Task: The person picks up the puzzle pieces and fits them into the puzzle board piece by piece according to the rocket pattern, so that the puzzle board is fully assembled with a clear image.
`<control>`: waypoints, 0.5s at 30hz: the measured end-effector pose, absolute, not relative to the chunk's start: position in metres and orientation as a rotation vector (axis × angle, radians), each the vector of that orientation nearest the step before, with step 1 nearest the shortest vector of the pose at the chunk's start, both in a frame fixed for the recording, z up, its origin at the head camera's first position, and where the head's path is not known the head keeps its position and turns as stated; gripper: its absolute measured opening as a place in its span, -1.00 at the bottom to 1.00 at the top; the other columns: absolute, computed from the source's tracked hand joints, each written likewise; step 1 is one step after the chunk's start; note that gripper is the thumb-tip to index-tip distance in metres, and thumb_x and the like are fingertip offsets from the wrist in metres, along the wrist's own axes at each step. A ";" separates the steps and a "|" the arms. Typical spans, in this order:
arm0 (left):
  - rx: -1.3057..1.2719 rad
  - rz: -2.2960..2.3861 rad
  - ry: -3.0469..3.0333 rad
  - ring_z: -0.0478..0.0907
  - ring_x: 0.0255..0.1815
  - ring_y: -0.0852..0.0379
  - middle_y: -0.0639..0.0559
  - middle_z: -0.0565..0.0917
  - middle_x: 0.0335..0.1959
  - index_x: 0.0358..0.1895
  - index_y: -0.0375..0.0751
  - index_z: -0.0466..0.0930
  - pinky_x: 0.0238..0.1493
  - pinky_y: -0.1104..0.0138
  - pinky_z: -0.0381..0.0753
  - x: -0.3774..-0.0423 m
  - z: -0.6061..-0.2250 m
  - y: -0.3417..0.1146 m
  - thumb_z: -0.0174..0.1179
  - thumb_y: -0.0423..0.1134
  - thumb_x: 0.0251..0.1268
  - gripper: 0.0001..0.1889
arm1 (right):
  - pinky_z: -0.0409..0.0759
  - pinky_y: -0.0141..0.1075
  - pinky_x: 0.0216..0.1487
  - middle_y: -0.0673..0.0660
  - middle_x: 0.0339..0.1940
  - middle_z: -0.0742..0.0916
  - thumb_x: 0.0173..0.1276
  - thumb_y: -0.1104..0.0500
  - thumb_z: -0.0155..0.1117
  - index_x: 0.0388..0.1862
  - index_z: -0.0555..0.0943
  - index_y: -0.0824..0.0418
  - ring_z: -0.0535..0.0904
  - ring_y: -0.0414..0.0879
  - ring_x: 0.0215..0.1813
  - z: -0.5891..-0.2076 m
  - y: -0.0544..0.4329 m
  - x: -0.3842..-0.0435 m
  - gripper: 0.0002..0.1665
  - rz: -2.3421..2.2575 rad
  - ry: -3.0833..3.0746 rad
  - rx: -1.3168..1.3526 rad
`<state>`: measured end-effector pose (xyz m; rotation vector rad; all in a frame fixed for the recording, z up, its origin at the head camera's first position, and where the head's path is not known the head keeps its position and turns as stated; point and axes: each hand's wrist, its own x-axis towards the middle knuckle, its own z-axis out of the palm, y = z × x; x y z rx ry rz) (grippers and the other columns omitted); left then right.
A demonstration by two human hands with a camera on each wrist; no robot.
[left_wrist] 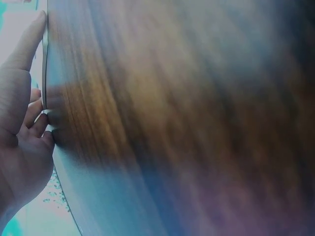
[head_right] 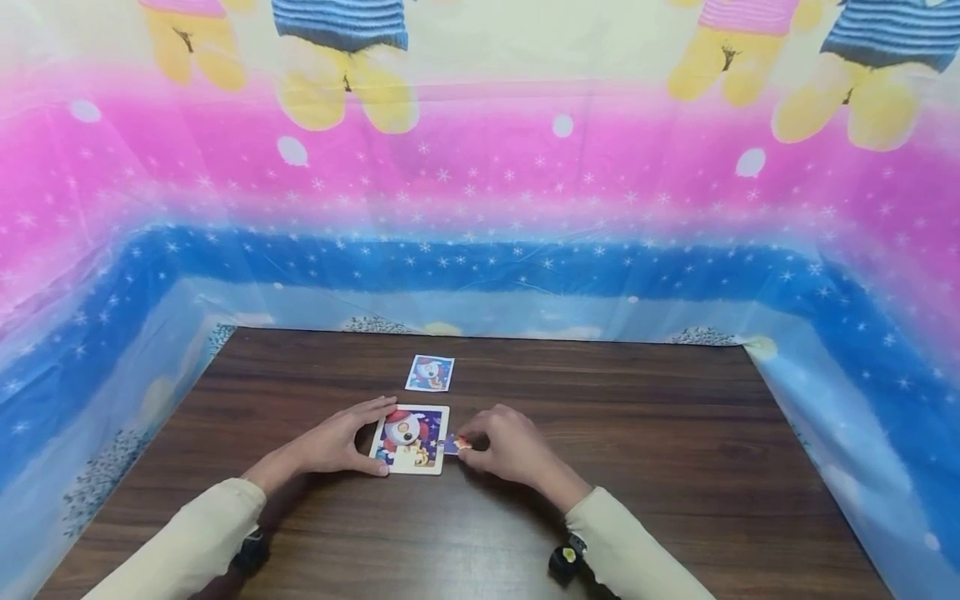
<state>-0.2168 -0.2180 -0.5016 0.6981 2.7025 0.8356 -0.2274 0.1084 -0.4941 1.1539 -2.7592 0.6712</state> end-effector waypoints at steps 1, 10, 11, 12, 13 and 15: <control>0.699 0.835 2.704 0.11 0.61 -0.25 -0.17 0.18 0.63 0.59 -0.23 0.21 0.47 -0.23 0.21 -0.217 -0.501 -0.219 0.52 0.24 0.05 0.11 | 0.63 -0.22 -0.05 -0.14 -0.19 0.81 0.29 0.01 0.50 -0.10 0.83 0.01 0.63 -0.24 -0.11 -0.494 0.103 -0.227 -0.77 0.671 -2.754 1.166; 0.687 0.831 2.696 0.09 0.62 -0.22 -0.13 0.18 0.63 0.58 -0.22 0.23 0.48 -0.22 0.20 -0.218 -0.502 -0.218 0.50 0.26 0.06 0.09 | 0.63 -0.23 -0.04 -0.08 -0.13 0.82 0.33 -0.03 0.47 -0.07 0.83 0.03 0.65 -0.20 -0.09 -0.492 0.068 -0.225 -0.73 0.673 -2.776 1.224; 0.686 0.829 2.695 0.09 0.62 -0.22 -0.13 0.18 0.63 0.59 -0.22 0.23 0.48 -0.22 0.20 -0.218 -0.502 -0.218 0.50 0.26 0.06 0.09 | 0.64 -0.23 -0.03 -0.07 -0.13 0.82 0.33 -0.03 0.47 -0.06 0.83 0.03 0.65 -0.20 -0.09 -0.492 0.065 -0.225 -0.73 0.670 -2.780 1.226; 0.685 0.830 2.694 0.09 0.63 -0.21 -0.12 0.18 0.63 0.59 -0.22 0.23 0.49 -0.22 0.20 -0.218 -0.502 -0.218 0.50 0.26 0.07 0.09 | 0.64 -0.23 -0.02 -0.07 -0.12 0.82 0.32 -0.03 0.47 -0.07 0.83 0.03 0.65 -0.20 -0.08 -0.492 0.063 -0.225 -0.73 0.664 -2.780 1.231; 0.684 0.828 2.694 0.09 0.63 -0.21 -0.12 0.18 0.63 0.59 -0.21 0.23 0.49 -0.22 0.19 -0.218 -0.502 -0.218 0.50 0.27 0.07 0.09 | 0.65 -0.23 -0.01 -0.08 -0.11 0.82 0.32 -0.03 0.47 -0.07 0.83 0.02 0.65 -0.20 -0.07 -0.493 0.061 -0.225 -0.74 0.658 -2.775 1.238; 0.679 0.830 2.692 0.08 0.63 -0.21 -0.12 0.18 0.63 0.59 -0.21 0.23 0.49 -0.22 0.19 -0.218 -0.502 -0.218 0.50 0.26 0.06 0.09 | 0.65 -0.23 0.02 -0.08 -0.10 0.82 0.32 -0.03 0.47 -0.08 0.83 0.02 0.66 -0.19 -0.05 -0.493 0.056 -0.225 -0.74 0.647 -2.766 1.257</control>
